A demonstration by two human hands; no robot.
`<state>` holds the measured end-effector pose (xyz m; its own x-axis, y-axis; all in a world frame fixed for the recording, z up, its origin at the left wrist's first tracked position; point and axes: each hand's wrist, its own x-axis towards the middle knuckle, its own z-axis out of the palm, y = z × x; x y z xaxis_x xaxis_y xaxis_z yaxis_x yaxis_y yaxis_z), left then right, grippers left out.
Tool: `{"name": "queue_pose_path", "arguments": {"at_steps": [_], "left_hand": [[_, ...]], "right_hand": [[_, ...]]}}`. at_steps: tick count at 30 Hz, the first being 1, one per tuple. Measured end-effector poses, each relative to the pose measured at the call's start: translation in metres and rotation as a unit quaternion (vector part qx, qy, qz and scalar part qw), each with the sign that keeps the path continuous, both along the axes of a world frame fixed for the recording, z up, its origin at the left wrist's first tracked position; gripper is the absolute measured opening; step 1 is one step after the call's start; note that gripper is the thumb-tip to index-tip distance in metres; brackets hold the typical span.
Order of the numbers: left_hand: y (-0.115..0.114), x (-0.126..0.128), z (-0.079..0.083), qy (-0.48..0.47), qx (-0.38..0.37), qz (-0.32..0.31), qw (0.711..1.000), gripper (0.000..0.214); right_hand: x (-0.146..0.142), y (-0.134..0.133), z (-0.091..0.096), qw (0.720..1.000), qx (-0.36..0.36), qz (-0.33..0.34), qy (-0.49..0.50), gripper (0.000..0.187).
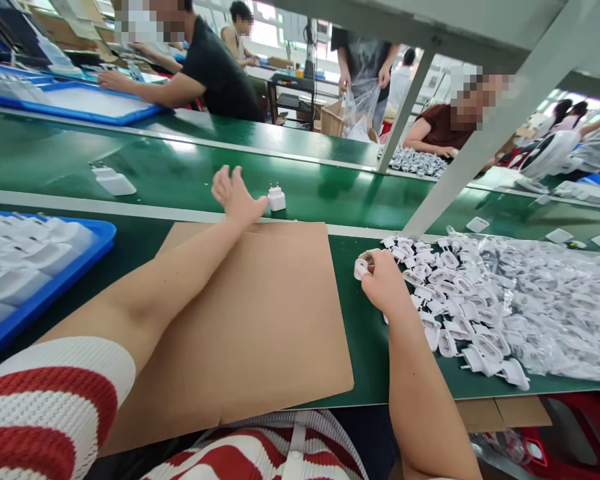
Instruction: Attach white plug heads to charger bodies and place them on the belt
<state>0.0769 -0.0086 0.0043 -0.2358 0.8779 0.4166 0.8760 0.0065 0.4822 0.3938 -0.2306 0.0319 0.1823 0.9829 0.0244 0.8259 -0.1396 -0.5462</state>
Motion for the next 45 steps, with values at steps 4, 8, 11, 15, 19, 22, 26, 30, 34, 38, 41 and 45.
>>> {"name": "queue_pose_path", "arguments": {"at_steps": [4,8,11,15,19,22,26,30,34,38,41,45], "left_hand": [[-0.008,-0.044,0.014,-0.066,-0.117,0.040,0.990,0.068],[-0.038,-0.053,0.028,-0.072,-0.106,-0.050,0.991,0.053],[-0.085,-0.027,0.032,-0.093,-0.054,-0.145,0.984,0.053],[-0.161,0.016,0.023,-0.156,-0.081,-0.337,0.925,0.038],[-0.200,0.034,0.004,-0.143,-0.121,-0.442,0.877,0.029],[-0.202,0.034,-0.009,-0.151,-0.134,-0.451,0.870,0.037],[-0.195,0.029,-0.016,-0.186,-0.129,-0.465,0.856,0.040],[-0.194,0.027,-0.018,-0.209,-0.119,-0.488,0.839,0.031],[-0.193,0.028,-0.019,-0.202,-0.108,-0.495,0.838,0.028],[-0.190,0.029,-0.020,-0.198,-0.110,-0.503,0.834,0.024],[-0.190,0.029,-0.019,-0.192,-0.109,-0.508,0.833,0.023],[-0.191,0.029,-0.017,-0.189,-0.123,-0.502,0.835,0.024]], "right_hand": [[-0.023,0.002,-0.006,0.963,0.005,0.059,0.262,0.024],[-0.039,-0.001,0.001,0.892,-0.051,0.071,0.444,0.034],[-0.044,-0.004,0.008,0.827,-0.089,0.094,0.548,0.043],[-0.047,-0.004,0.007,0.819,-0.113,0.118,0.550,0.047],[-0.048,0.000,-0.003,0.838,-0.085,0.121,0.526,0.038],[-0.050,0.002,-0.007,0.848,-0.072,0.119,0.511,0.036],[-0.052,-0.002,-0.006,0.904,-0.011,0.123,0.409,0.028],[-0.059,-0.015,0.001,0.962,0.118,0.189,0.161,0.022],[-0.075,-0.027,0.004,0.953,0.167,0.254,0.013,0.030],[-0.086,-0.027,0.001,0.943,0.209,0.257,-0.042,0.023],[-0.088,-0.023,-0.001,0.939,0.206,0.268,-0.068,0.023],[-0.088,-0.021,0.003,0.938,0.194,0.268,-0.101,0.025]]}}
